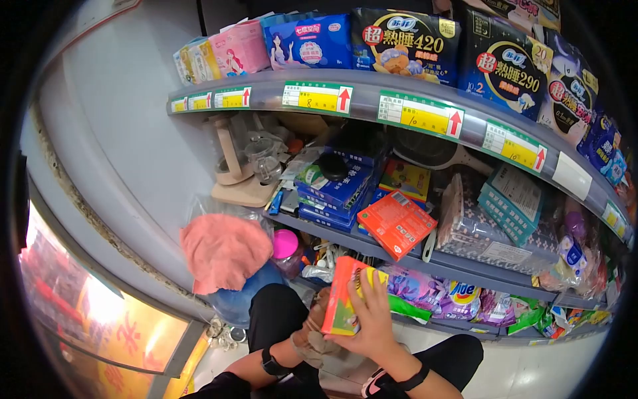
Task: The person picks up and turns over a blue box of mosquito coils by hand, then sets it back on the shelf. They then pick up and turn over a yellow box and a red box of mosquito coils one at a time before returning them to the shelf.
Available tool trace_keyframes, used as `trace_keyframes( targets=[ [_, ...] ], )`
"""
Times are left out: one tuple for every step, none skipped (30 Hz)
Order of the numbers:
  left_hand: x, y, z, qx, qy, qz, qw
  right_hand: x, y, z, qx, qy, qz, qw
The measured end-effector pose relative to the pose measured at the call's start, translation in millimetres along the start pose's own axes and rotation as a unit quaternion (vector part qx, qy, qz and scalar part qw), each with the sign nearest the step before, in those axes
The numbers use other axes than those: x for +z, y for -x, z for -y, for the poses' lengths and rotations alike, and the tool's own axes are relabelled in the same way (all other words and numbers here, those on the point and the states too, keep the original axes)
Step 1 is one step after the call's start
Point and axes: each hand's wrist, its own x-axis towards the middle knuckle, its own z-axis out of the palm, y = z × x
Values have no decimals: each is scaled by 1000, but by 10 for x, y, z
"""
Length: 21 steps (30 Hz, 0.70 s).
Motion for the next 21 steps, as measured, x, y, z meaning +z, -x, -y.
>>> trace_keyframes(
  targets=[
    [61, -17, -179, -13, 46, -11, 999, 25, 15, 42, -19, -2, 14, 1000],
    [123, -36, -360, -25, 93, -22, 995, 57, 29, 99, -36, -4, 27, 999],
    [115, -21, -404, -35, 211, -13, 977, 90, 39, 167, -49, -7, 39, 998],
    [101, 20, -439, -49, 326, -4, 944, 111, 37, 243, -38, -18, 47, 998],
    [93, 66, -456, -63, 438, 3, 897, 98, 31, 240, -48, -12, 52, 997],
    [79, 102, -378, -68, 482, 2, 874, 73, -2, 214, -59, -6, 57, 997],
    [66, 140, -299, -73, 525, 1, 848, 51, -39, 180, -72, -1, 64, 995],
    [-38, 194, 10, -70, 505, -6, 860, 44, -59, 147, -66, 9, 54, 996],
    [-68, 203, 177, -66, 485, -12, 872, 43, -70, 99, -48, -3, 43, 998],
    [-103, 246, 324, -60, 397, -14, 916, 45, -83, 38, -32, -15, 31, 999],
    [-72, 243, 331, -56, 304, -16, 951, 53, -80, -16, -18, -27, 21, 999],
    [66, 178, 64, -50, 134, -14, 990, 66, -57, -56, -15, -37, 11, 999],
    [57, 155, 44, -44, 107, 0, 993, 75, -45, -59, -21, -34, 2, 999],
    [47, 129, 23, -37, 79, 14, 996, 93, -44, -50, -28, -30, -9, 999],
    [36, 102, 2, -30, 51, 28, 998, 100, -38, -38, -32, -25, -22, 999],
    [44, 35, -60, -45, 267, 59, 961, 83, -28, -21, -48, -21, -5, 999],
    [47, -36, -154, -60, 470, 87, 877, 56, -22, 7, -62, -15, 11, 998],
    [61, -78, -220, -64, 478, 84, 872, 37, -14, 36, -76, -11, 27, 997],
    [67, -101, -255, -60, 450, 74, 888, 48, 5, 75, -77, -11, 32, 996],
    [70, -120, -285, -63, 436, 71, 895, 73, 29, 121, -81, -12, 39, 996],
    [93, -122, -265, -61, 430, 71, 898, 74, 41, 158, -85, -15, 47, 995]
  ],
)
